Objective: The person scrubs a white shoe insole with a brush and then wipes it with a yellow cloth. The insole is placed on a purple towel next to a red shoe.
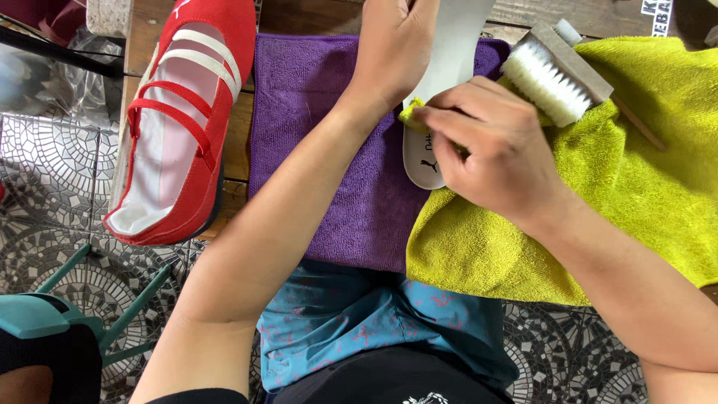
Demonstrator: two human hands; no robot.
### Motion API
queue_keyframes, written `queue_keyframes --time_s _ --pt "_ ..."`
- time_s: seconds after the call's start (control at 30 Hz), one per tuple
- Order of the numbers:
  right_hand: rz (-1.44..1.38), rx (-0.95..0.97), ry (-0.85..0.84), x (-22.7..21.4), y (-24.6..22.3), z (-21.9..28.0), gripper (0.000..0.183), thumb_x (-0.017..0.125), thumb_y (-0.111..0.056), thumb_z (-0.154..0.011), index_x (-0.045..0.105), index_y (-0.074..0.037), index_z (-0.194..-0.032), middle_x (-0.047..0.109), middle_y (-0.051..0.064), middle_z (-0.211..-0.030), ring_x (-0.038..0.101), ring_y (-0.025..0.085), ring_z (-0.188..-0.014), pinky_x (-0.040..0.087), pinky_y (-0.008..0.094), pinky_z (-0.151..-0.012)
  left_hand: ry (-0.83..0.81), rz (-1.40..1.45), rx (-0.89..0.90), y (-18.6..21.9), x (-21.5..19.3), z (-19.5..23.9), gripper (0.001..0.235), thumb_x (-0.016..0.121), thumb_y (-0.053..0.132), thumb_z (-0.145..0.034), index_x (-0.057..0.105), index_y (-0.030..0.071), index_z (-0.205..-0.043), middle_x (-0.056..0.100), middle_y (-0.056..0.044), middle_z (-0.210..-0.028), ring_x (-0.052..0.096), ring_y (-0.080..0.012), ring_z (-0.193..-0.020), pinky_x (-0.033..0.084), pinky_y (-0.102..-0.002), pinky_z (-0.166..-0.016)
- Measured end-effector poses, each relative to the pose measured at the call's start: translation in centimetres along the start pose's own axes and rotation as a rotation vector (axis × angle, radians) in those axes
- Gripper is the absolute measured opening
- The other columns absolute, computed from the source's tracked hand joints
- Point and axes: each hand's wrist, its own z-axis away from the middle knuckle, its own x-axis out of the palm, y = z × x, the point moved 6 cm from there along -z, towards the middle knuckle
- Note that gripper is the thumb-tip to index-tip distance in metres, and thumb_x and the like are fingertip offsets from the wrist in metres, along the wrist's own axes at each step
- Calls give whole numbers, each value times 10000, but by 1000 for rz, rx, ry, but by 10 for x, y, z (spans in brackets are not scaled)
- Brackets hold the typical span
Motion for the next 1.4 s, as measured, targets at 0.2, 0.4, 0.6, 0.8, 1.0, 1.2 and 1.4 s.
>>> queue_keyframes --time_s 0.2,0.4,0.6,0.8,1.0,1.2,1.4 --pt "-34 17 -104 8 -3 -5 302 623 262 -967 817 75 -1102 709 210 -1082 626 385 -931 526 450 -800 128 -93 11 -8 -1 0 435 568 123 -974 197 229 -772 198 90 -716 194 -75 -706 154 -383 -591" --pt "-14 -11 -122 8 -7 -8 274 622 247 -998 806 71 -1099 701 201 -1094 615 382 -926 534 450 -789 142 -71 -40 5 -6 1 397 587 217 -982 246 238 -780 255 89 -762 267 -77 -746 238 -383 -582" --pt "-49 -2 -80 3 -13 -16 206 635 204 -1053 795 102 -1131 706 228 -1090 641 405 -943 553 473 -853 58 -104 -39 19 -12 -1 408 568 370 -1028 321 243 -729 303 97 -726 323 -61 -701 270 -390 -569" --pt "-42 94 -77 1 -7 -20 224 597 190 -1010 772 107 -1124 614 231 -1040 578 415 -894 499 489 -795 -140 -149 124 54 -12 3 402 416 449 -1129 651 146 -1007 580 53 -830 528 -73 -819 460 -323 -736" --pt "-74 121 -73 2 1 -24 151 644 169 -1012 766 94 -1062 675 186 -1030 631 351 -899 544 443 -783 -161 -123 42 51 -6 2 366 407 387 -1176 540 139 -943 417 43 -782 401 -121 -752 399 -334 -702" --pt "-9 53 -193 10 7 -17 209 670 120 -934 751 -42 -1038 666 103 -1040 609 313 -856 542 429 -769 -60 -159 14 35 -3 -3 355 429 323 -1193 553 131 -922 498 33 -803 444 -115 -785 394 -351 -716" --pt "-90 -4 -288 17 0 -11 276 654 116 -848 761 -42 -1048 662 121 -1013 612 340 -850 494 457 -738 80 -110 -39 29 -13 -1 381 442 311 -1184 353 174 -840 324 80 -771 296 -93 -744 292 -349 -664"
